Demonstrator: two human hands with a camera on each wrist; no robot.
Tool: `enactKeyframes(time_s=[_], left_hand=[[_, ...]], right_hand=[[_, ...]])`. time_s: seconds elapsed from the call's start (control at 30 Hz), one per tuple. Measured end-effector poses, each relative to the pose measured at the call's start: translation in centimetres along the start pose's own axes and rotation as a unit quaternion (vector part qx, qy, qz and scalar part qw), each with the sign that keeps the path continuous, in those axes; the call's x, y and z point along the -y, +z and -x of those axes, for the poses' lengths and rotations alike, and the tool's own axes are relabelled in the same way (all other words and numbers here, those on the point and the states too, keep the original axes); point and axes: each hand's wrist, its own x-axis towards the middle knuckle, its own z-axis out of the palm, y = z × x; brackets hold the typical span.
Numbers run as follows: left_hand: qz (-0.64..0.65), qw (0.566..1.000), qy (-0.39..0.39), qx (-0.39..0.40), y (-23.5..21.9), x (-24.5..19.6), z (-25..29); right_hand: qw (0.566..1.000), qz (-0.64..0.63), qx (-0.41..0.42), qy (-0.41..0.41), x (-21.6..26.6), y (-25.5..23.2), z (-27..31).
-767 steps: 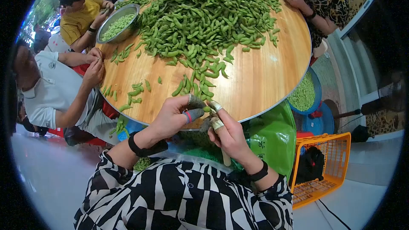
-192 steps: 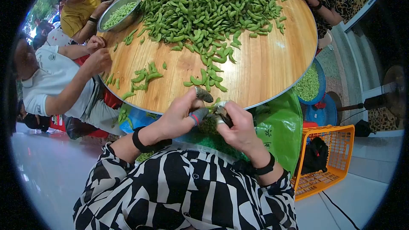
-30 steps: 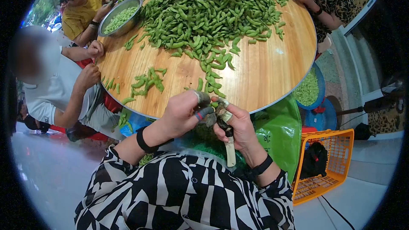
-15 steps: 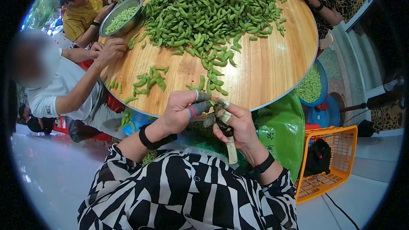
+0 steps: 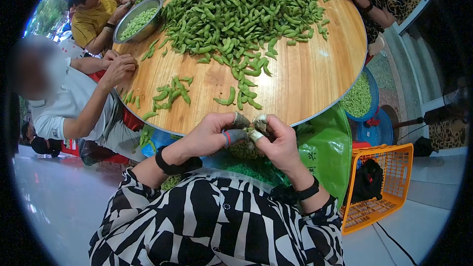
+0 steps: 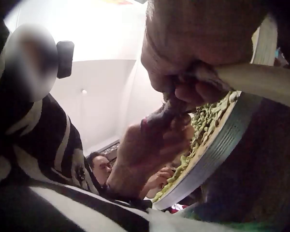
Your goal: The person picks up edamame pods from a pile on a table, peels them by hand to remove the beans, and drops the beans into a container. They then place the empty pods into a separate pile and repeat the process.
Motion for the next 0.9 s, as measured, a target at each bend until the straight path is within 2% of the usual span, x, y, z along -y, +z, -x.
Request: enactKeyframes(time_s=[0.03, 0.1, 0.23, 0.27, 0.3, 0.37, 0.43, 0.47, 0.53, 0.6, 0.73, 0.83, 0.9], left_hand=[[0.002, 1.000, -0.003, 0.000, 0.0, -0.3, 0.1], [0.004, 1.000, -0.006, 0.000, 0.0, -0.5, 0.3], [-0.106, 0.992, 0.064, -0.008, -0.2, 0.2, 0.4], [-0.143, 0.985, 0.096, -0.013, -0.2, 0.5, 0.5], [-0.143, 0.985, 0.095, -0.014, -0.4, 0.8, 0.6], [-0.230, 0.963, 0.141, -0.026, -0.6, 1.2, 0.6], [-0.264, 0.951, 0.161, -0.025, -0.5, 1.3, 0.6], [-0.299, 0.937, 0.181, -0.023, -0.5, 1.3, 0.5], [-0.313, 0.930, 0.193, -0.021, -0.5, 1.0, 0.6], [-0.326, 0.923, 0.204, -0.018, -0.5, 0.6, 0.7], [-0.342, 0.903, 0.260, -0.026, -0.7, 0.7, 0.7], [-0.367, 0.880, 0.300, -0.036, -0.7, 1.2, 0.6], [-0.383, 0.865, 0.321, -0.045, -0.5, 1.3, 0.6]], right_hand=[[1.000, 0.000, -0.001, 0.001, -0.3, -0.1, -0.1], [0.976, 0.166, -0.024, -0.139, -1.0, -0.3, -0.5], [0.957, 0.266, 0.007, -0.114, -0.1, -1.3, -0.1], [0.954, 0.281, 0.045, -0.095, -0.1, -1.7, -0.1], [0.949, 0.296, 0.083, -0.075, -0.1, -1.9, -0.1], [0.960, 0.263, 0.072, -0.068, 0.2, -1.2, 0.2], [0.969, 0.231, 0.060, -0.062, 0.4, -1.0, 0.2], [0.971, 0.214, 0.063, -0.081, 0.3, -1.0, 0.1], [0.973, 0.198, 0.066, -0.100, 0.4, -1.1, 0.0], [0.972, 0.213, 0.077, -0.059, 0.5, -1.2, 0.0], [0.974, 0.204, 0.086, -0.047, -0.4, -1.2, -0.1], [0.964, 0.238, 0.090, -0.081, -0.8, -1.0, -0.1], [0.976, 0.188, 0.087, -0.070, -0.8, -0.9, -0.2]])
